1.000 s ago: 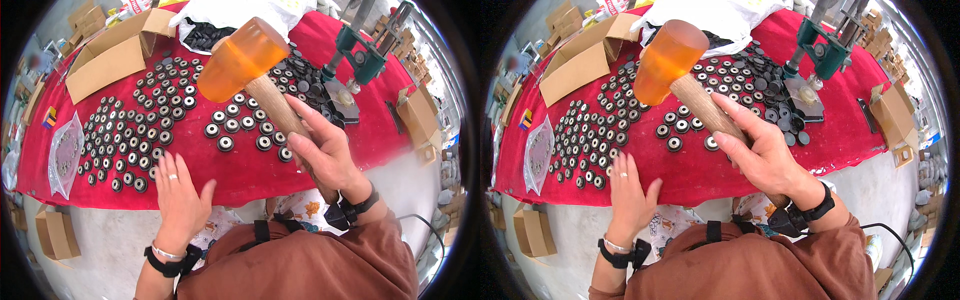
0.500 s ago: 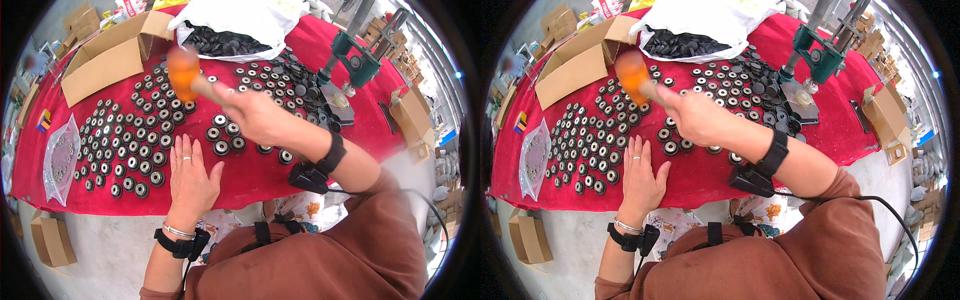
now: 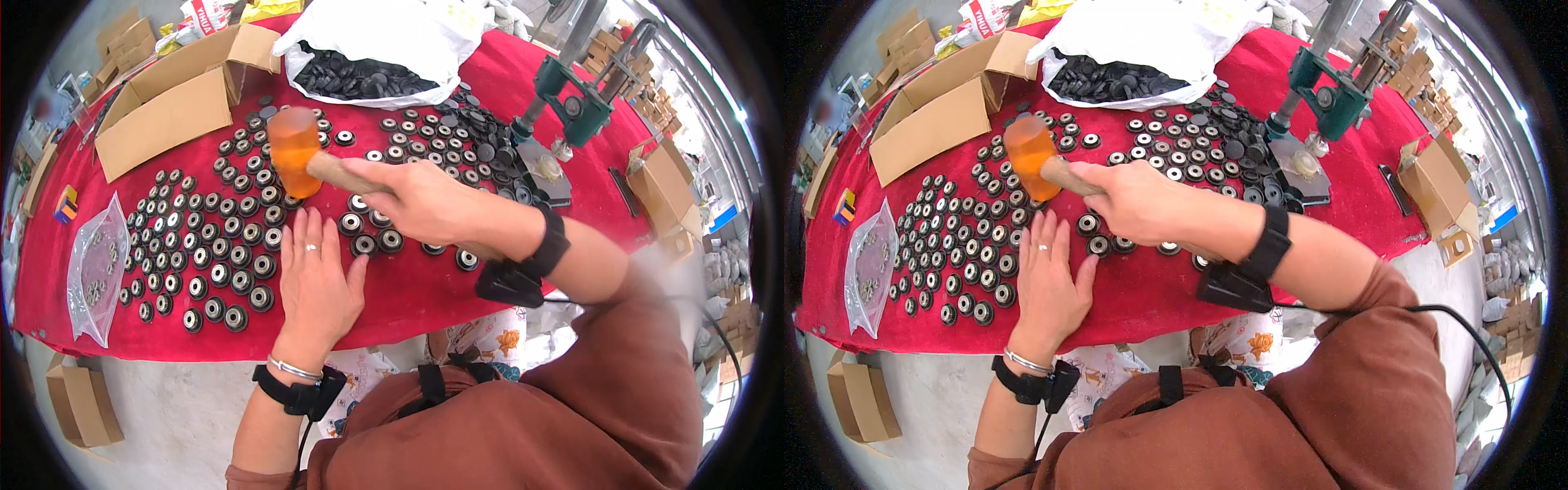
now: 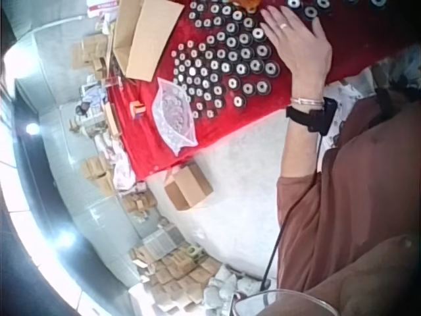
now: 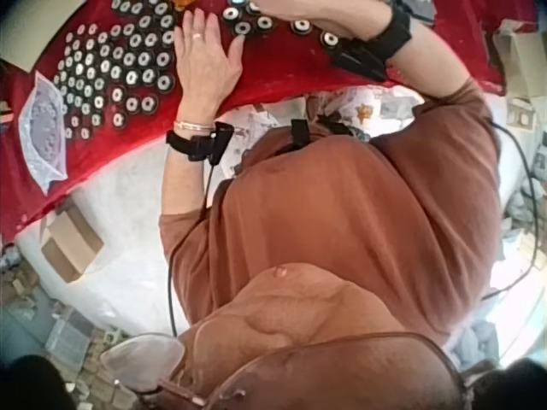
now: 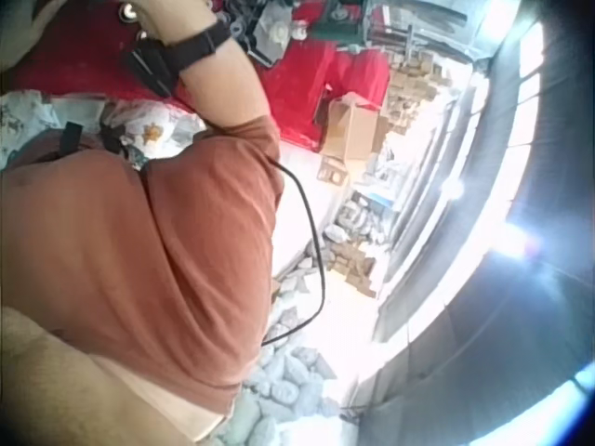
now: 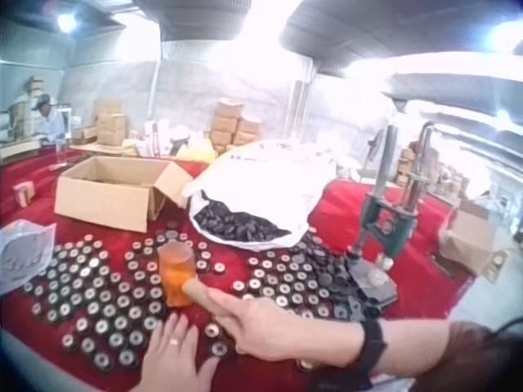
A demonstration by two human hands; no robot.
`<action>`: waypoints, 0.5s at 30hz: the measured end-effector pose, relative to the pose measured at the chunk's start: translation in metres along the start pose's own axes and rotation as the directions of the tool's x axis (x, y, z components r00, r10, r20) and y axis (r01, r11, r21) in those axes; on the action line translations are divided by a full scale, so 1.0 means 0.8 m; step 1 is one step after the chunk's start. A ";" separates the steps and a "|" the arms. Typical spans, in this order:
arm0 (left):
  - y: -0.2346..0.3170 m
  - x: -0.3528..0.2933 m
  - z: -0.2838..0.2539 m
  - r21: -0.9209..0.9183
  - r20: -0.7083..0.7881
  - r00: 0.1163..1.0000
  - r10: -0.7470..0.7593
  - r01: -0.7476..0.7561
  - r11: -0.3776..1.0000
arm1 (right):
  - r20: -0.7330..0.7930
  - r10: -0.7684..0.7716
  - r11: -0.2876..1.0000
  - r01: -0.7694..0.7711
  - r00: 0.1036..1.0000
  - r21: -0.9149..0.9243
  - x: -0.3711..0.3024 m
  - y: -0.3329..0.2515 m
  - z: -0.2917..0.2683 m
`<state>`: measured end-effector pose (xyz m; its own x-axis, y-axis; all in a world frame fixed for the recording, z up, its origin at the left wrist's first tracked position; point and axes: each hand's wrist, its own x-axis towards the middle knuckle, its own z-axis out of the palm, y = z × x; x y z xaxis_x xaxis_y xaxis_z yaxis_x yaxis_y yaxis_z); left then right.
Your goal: Hammering metal bearings into circular black plastic or rubber housings using a rubber mallet.
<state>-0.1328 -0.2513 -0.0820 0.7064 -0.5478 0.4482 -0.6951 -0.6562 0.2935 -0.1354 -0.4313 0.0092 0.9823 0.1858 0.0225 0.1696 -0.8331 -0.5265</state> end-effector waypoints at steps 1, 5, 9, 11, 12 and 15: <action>-0.004 0.016 0.003 0.037 -0.034 0.999 -0.002 0.004 0.999 | 0.002 -0.005 1.000 0.005 1.000 0.000 0.000 0.014 0.000; -0.028 0.049 0.027 0.178 0.071 0.996 -0.051 0.038 0.983 | -0.265 -0.023 0.992 0.056 0.964 0.116 -0.021 0.014 -0.014; -0.029 0.057 0.022 0.134 0.113 0.993 -0.035 0.020 0.991 | -0.269 0.029 0.989 0.012 0.963 0.149 -0.028 0.032 -0.013; -0.022 0.054 0.018 0.111 0.168 0.983 -0.071 0.052 0.992 | -0.215 0.120 0.975 -0.074 0.969 0.209 -0.035 0.036 -0.014; -0.017 0.052 0.013 0.090 0.220 0.970 -0.105 0.088 0.992 | -0.216 0.122 0.974 -0.075 0.969 0.213 -0.039 0.038 -0.015; 0.001 0.058 -0.040 -0.127 0.472 0.878 -0.079 0.156 0.979 | -0.253 0.143 0.968 -0.081 0.957 0.238 -0.050 0.046 -0.023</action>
<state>-0.1048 -0.2608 -0.0336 0.7380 -0.6742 -0.0279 -0.5875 -0.6623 0.4650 -0.1667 -0.4791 0.0045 0.9841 -0.0731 0.1618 0.0655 -0.6974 -0.7137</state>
